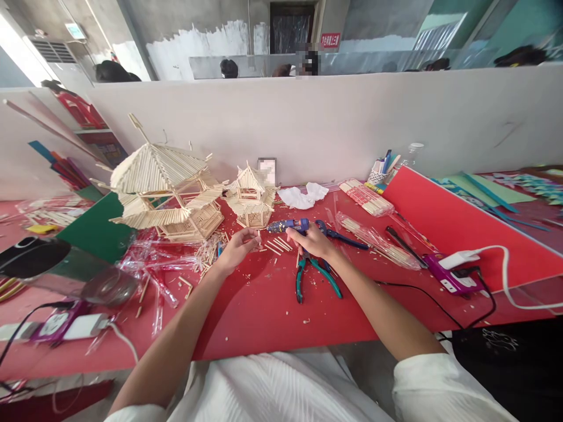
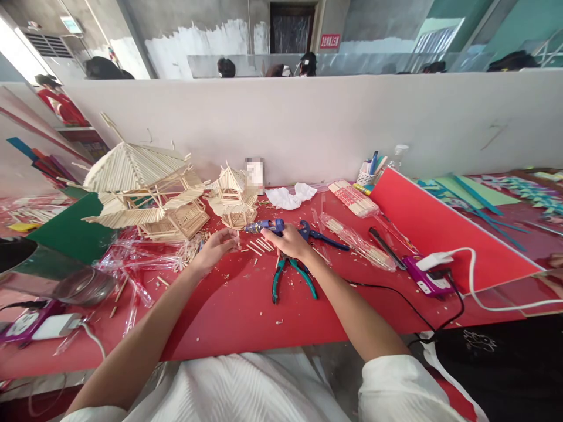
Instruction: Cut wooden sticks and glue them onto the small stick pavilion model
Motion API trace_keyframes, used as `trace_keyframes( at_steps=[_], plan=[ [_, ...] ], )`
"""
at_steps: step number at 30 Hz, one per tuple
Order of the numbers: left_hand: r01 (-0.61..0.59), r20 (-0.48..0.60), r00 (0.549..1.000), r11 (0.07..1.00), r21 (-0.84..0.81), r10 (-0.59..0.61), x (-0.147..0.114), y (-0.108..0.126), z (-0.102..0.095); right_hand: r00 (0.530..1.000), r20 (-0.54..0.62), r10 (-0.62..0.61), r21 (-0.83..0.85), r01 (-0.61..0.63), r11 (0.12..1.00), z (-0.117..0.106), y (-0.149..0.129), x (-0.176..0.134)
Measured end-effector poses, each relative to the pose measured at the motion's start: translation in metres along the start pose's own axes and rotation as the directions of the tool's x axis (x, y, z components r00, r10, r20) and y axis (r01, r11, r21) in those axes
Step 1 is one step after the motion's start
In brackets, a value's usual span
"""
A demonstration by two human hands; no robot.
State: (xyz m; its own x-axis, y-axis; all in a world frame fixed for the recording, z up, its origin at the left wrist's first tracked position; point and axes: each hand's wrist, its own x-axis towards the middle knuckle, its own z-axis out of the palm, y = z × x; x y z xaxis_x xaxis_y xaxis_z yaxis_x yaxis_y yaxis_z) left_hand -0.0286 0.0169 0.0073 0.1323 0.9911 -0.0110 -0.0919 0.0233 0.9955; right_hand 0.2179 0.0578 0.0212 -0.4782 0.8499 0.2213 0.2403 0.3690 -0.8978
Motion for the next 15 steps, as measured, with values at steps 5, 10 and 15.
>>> trace_keyframes(
  at_steps=[5,10,15],
  plan=[
    [0.023,0.001,1.000,0.997,-0.072,-0.023,0.000,0.000,0.000,1.000,-0.015,0.009,0.023,-0.008,1.000,-0.001,-0.001,0.000],
    [0.019,-0.038,0.999,0.976,-0.216,-0.028,-0.002,0.004,0.011,0.999,-0.051,-0.017,0.113,0.023,0.993,0.007,-0.008,0.000],
    [-0.042,-0.060,0.998,0.939,-0.341,0.023,-0.005,0.007,0.031,1.000,-0.024,-0.016,0.113,0.018,0.993,0.022,-0.019,-0.002]
  ],
)
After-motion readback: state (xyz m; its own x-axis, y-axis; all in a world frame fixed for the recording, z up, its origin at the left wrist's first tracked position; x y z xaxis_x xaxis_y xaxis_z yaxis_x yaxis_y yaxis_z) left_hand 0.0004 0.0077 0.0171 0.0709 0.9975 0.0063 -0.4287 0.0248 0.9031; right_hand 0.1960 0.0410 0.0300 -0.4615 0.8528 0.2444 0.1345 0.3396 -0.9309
